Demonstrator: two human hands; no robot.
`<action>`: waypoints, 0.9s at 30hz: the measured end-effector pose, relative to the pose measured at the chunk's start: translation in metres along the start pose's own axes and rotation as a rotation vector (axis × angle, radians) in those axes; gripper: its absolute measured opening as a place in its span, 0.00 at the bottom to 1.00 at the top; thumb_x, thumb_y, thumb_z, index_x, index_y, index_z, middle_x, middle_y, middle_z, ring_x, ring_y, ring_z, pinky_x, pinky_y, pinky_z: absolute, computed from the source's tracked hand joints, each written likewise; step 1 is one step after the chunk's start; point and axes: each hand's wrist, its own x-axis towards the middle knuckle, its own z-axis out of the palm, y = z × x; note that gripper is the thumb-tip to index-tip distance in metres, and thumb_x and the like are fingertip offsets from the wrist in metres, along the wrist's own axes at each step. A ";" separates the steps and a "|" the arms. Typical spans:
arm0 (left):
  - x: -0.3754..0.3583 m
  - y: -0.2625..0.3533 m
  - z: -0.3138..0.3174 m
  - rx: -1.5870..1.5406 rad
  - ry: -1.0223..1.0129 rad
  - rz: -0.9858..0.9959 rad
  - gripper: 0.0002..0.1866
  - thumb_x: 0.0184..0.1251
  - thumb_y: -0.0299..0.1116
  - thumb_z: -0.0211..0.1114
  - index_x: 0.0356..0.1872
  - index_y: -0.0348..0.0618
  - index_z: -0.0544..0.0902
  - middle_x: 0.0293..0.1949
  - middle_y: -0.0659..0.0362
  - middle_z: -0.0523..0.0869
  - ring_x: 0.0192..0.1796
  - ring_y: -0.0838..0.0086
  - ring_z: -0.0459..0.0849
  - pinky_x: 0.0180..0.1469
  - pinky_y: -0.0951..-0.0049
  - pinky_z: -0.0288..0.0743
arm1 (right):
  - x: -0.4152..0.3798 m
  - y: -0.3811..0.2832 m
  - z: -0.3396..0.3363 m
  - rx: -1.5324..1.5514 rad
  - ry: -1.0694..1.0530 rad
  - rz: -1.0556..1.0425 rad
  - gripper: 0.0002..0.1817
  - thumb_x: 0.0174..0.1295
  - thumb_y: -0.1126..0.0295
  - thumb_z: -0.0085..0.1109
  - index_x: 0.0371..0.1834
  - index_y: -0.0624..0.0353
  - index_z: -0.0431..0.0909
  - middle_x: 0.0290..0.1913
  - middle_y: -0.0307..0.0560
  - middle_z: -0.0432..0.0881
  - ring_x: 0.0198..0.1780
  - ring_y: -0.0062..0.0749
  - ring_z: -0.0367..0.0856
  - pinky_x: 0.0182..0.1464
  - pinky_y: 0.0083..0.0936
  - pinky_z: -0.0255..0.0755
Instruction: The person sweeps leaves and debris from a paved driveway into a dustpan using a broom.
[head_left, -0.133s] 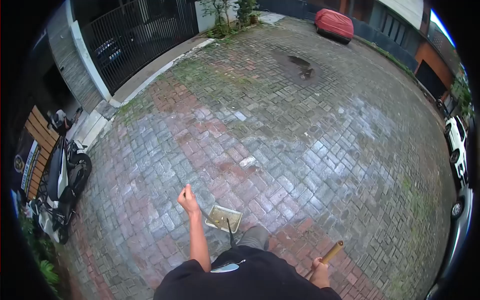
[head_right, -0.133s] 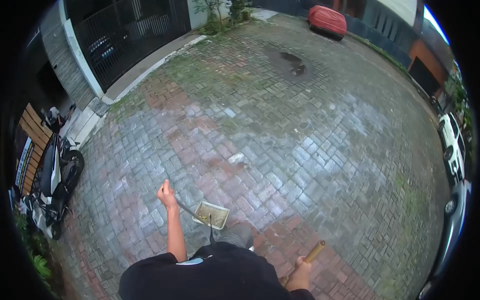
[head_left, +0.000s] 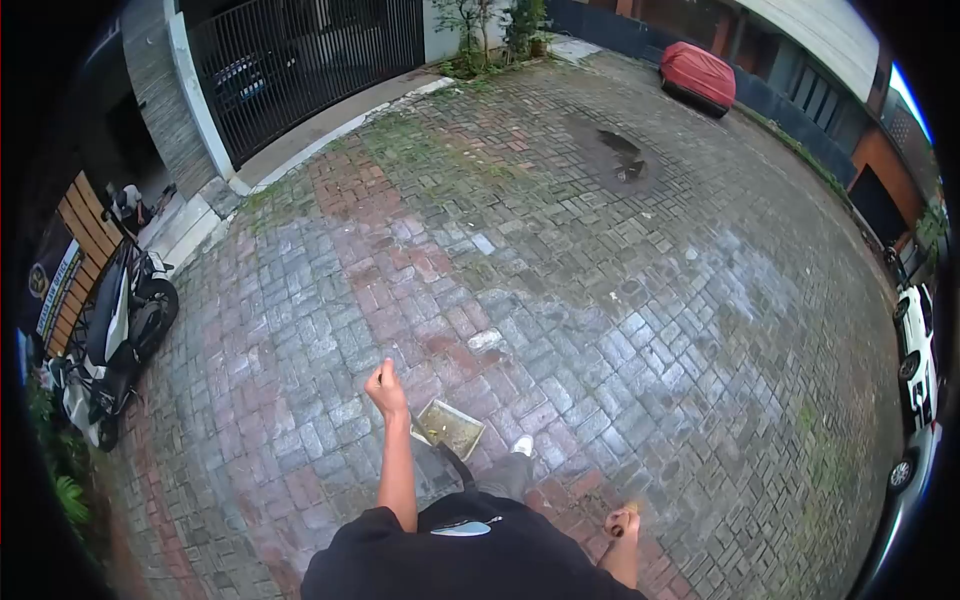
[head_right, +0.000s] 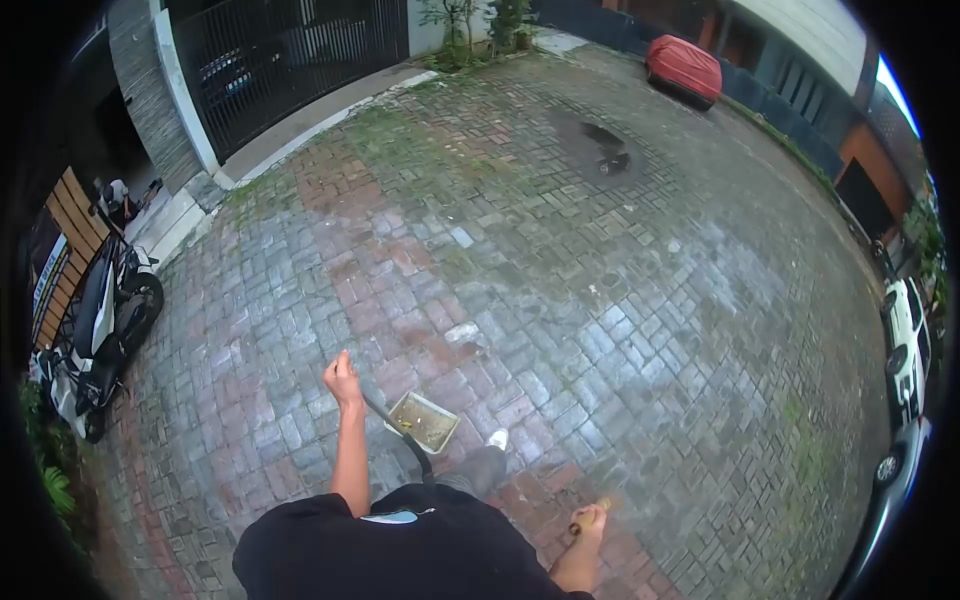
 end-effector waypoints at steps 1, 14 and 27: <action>-0.003 -0.012 0.032 0.009 -0.025 0.006 0.22 0.62 0.35 0.57 0.10 0.48 0.60 0.13 0.71 0.59 0.18 0.86 0.56 0.20 0.78 0.46 | 0.013 -0.008 0.024 -0.415 -0.168 -0.014 0.04 0.53 0.71 0.49 0.31 0.56 0.70 0.16 0.42 0.67 0.18 0.31 0.70 0.20 0.27 0.67; -0.018 -0.144 0.517 0.165 -0.247 0.019 0.19 0.57 0.34 0.58 0.11 0.42 0.63 0.14 0.70 0.61 0.20 0.84 0.57 0.22 0.74 0.49 | 0.023 -0.126 0.334 -1.503 -0.063 -0.422 0.06 0.51 0.68 0.52 0.29 0.58 0.70 0.18 0.43 0.68 0.20 0.35 0.72 0.20 0.34 0.69; -0.029 -0.261 0.763 -0.119 0.072 -0.176 0.18 0.60 0.33 0.57 0.11 0.48 0.64 0.12 0.70 0.62 0.15 0.85 0.58 0.18 0.79 0.50 | 0.179 -0.243 0.788 -1.426 -0.388 -0.448 0.06 0.52 0.67 0.52 0.29 0.57 0.70 0.18 0.42 0.69 0.21 0.34 0.73 0.21 0.34 0.69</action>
